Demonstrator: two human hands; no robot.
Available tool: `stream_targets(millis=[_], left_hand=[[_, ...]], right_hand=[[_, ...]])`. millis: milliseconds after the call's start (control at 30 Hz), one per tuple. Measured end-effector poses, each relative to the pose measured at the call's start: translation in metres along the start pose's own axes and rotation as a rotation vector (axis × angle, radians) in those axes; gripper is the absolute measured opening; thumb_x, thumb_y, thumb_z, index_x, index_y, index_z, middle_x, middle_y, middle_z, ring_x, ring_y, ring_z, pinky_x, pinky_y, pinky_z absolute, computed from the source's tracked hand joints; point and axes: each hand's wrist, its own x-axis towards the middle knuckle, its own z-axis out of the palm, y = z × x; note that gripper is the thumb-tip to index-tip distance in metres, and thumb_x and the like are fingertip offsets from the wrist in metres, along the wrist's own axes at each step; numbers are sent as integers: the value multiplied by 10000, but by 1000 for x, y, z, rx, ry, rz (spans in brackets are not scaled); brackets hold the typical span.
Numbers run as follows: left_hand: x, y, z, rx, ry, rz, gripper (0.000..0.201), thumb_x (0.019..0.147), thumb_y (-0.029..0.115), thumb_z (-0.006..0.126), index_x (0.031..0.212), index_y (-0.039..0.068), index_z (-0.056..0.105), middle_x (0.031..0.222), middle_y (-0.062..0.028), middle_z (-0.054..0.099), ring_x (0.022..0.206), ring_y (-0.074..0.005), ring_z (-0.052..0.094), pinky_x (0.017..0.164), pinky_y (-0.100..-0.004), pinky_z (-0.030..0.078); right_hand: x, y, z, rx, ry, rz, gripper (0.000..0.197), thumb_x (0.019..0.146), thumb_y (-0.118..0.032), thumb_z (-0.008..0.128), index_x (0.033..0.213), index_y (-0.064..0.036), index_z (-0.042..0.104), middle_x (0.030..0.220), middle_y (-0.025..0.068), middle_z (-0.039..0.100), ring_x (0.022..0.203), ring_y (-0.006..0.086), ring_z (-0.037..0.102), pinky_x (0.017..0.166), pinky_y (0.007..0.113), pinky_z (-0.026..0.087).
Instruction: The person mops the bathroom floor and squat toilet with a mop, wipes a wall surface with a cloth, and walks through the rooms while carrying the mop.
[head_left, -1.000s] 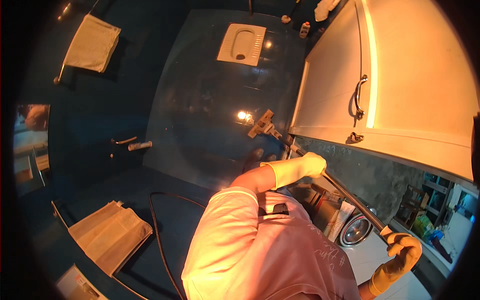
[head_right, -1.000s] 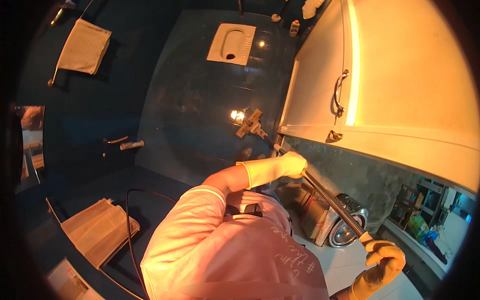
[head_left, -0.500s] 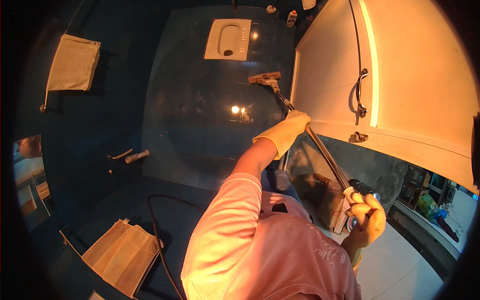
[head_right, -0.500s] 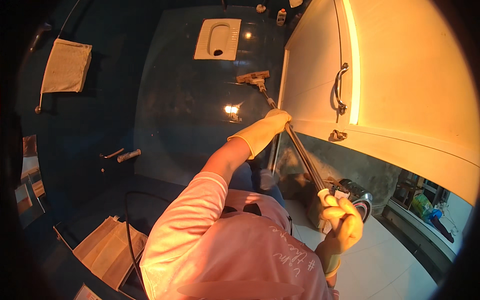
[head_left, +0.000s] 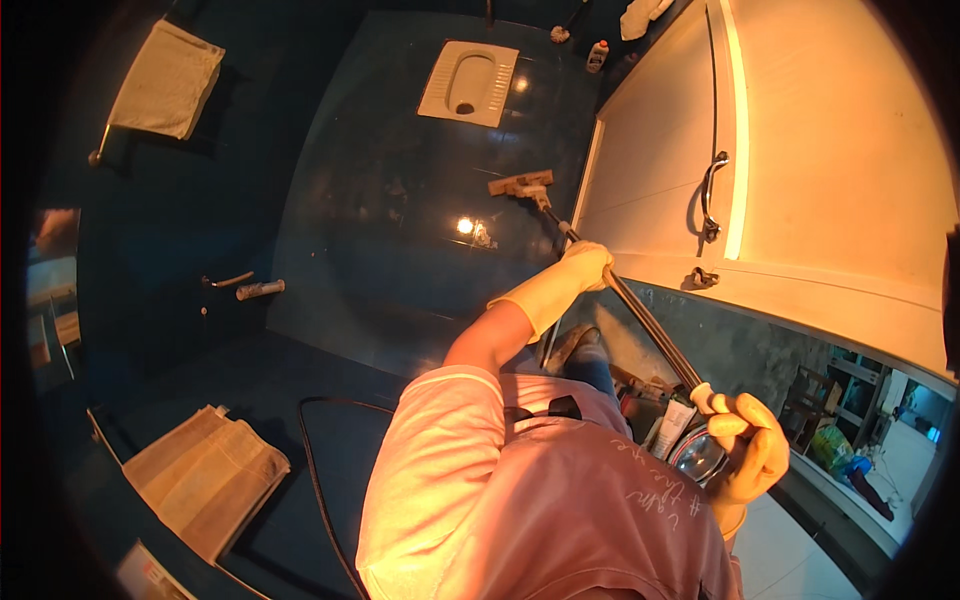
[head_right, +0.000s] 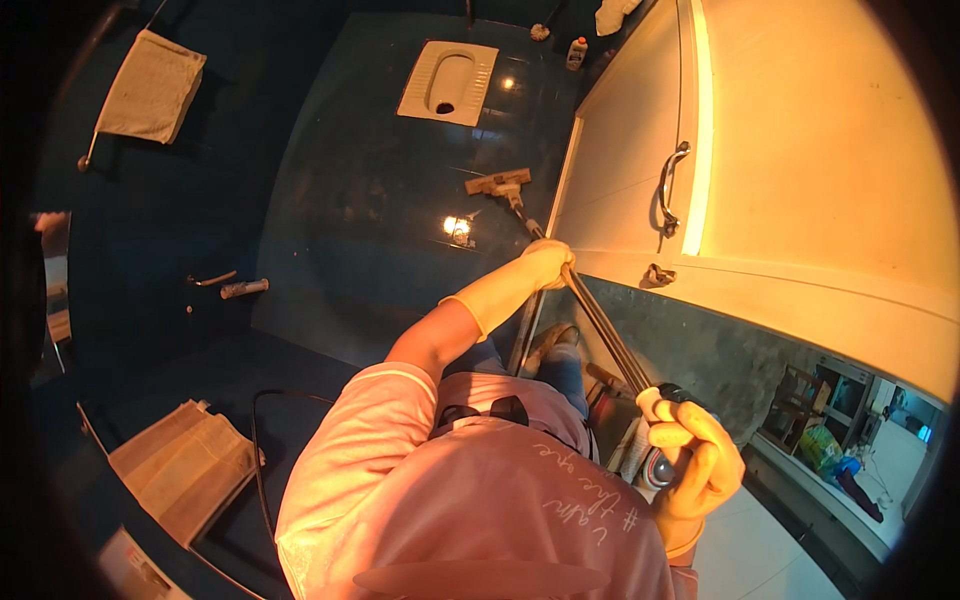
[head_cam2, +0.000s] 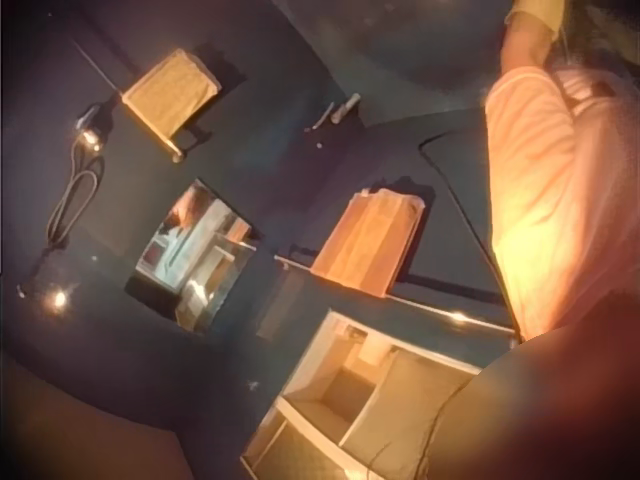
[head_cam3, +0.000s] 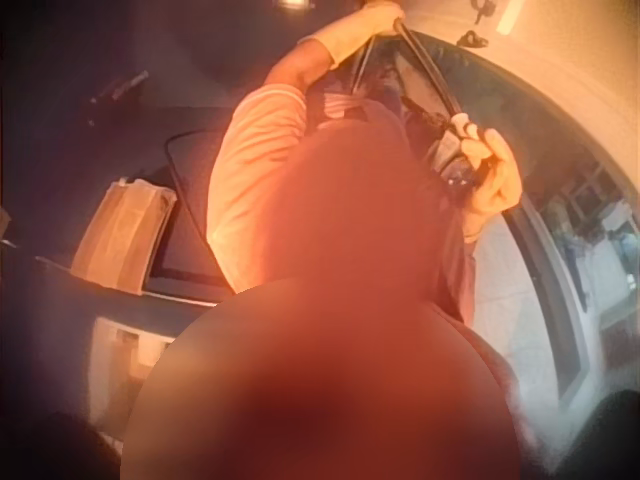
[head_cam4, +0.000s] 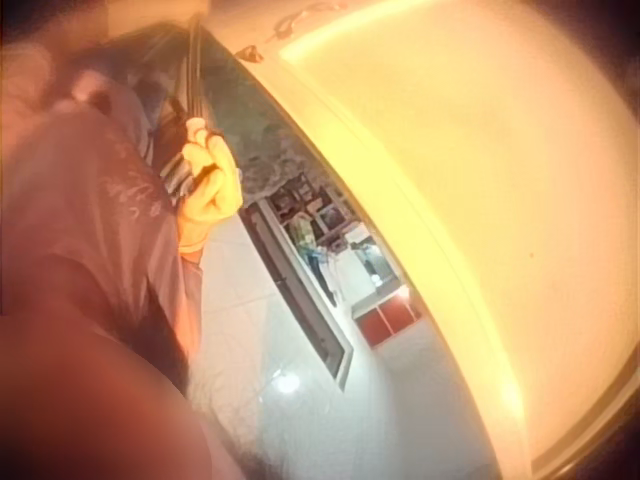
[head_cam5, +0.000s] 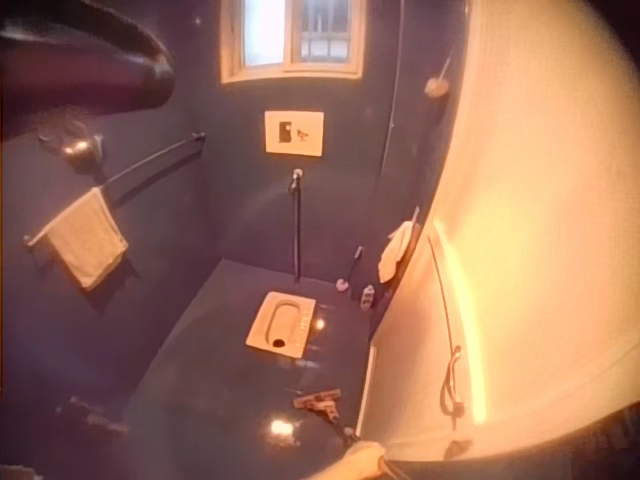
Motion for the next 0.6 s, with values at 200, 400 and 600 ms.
stream_targets(millis=[200, 400, 600], left_hand=[[-4, -62, 51, 676, -134, 525, 147, 688, 125, 663, 608, 89, 545, 598, -101, 563, 594, -266, 605, 552, -359, 478], [-92, -111, 126, 1056, 270, 653, 104, 639, 208, 650, 664, 107, 659, 698, -114, 648, 736, -332, 636, 659, -412, 499], [-108, -136, 212, 1201, 321, 676, 121, 723, 221, 642, 724, 122, 711, 712, -110, 657, 729, -295, 646, 664, -398, 497]], right_hand=[[11, 14, -97, -199, -67, -148, 533, 1018, -428, 436, 1022, 63, 644, 677, 102, 673, 654, 204, 649, 635, 308, 509], [27, 39, -186, -176, -335, -349, 497, 994, -442, 464, 888, -4, 674, 610, 45, 672, 587, 197, 644, 585, 285, 455], [45, 57, -257, 1, -430, -400, 515, 981, -438, 478, 791, 6, 655, 584, 71, 656, 538, 221, 641, 523, 287, 440]])
